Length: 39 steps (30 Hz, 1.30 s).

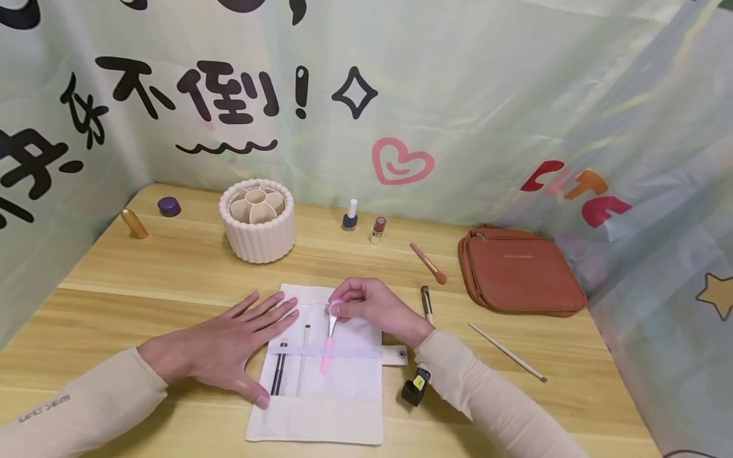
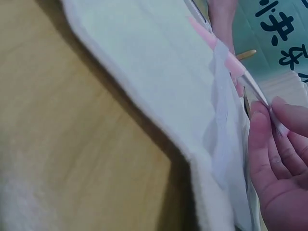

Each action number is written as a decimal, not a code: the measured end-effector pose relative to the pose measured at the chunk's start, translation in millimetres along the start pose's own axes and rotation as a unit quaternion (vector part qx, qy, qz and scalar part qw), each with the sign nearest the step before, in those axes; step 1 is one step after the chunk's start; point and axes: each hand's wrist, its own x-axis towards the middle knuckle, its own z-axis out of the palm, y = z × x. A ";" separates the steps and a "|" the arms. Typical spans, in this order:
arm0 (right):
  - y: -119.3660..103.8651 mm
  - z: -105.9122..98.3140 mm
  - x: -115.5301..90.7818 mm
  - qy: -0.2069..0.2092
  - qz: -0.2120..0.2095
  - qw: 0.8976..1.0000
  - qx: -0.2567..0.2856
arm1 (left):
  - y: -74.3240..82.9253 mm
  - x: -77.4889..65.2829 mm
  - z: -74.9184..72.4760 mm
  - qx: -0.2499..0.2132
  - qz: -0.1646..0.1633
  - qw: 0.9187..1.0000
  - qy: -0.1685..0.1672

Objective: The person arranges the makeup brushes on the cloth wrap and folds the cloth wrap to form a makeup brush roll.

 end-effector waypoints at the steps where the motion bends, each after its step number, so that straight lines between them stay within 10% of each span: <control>1: 0.1 0.6 -0.1 -0.003 -0.001 1.000 -0.001 | 0.0 0.0 0.0 0.001 0.000 1.000 0.001; 19: -4.0 17.2 -18.4 -0.075 -0.060 0.988 -0.122 | 0.0 -0.2 1.2 0.012 0.001 1.000 0.004; 28: -1.2 12.5 -16.8 -0.009 -0.117 0.967 -0.226 | -0.3 0.2 0.8 0.015 0.001 1.000 0.003; 39: 0.6 13.6 -20.4 -0.087 -0.123 0.954 -0.259 | 0.1 0.7 0.4 0.016 0.000 1.000 0.000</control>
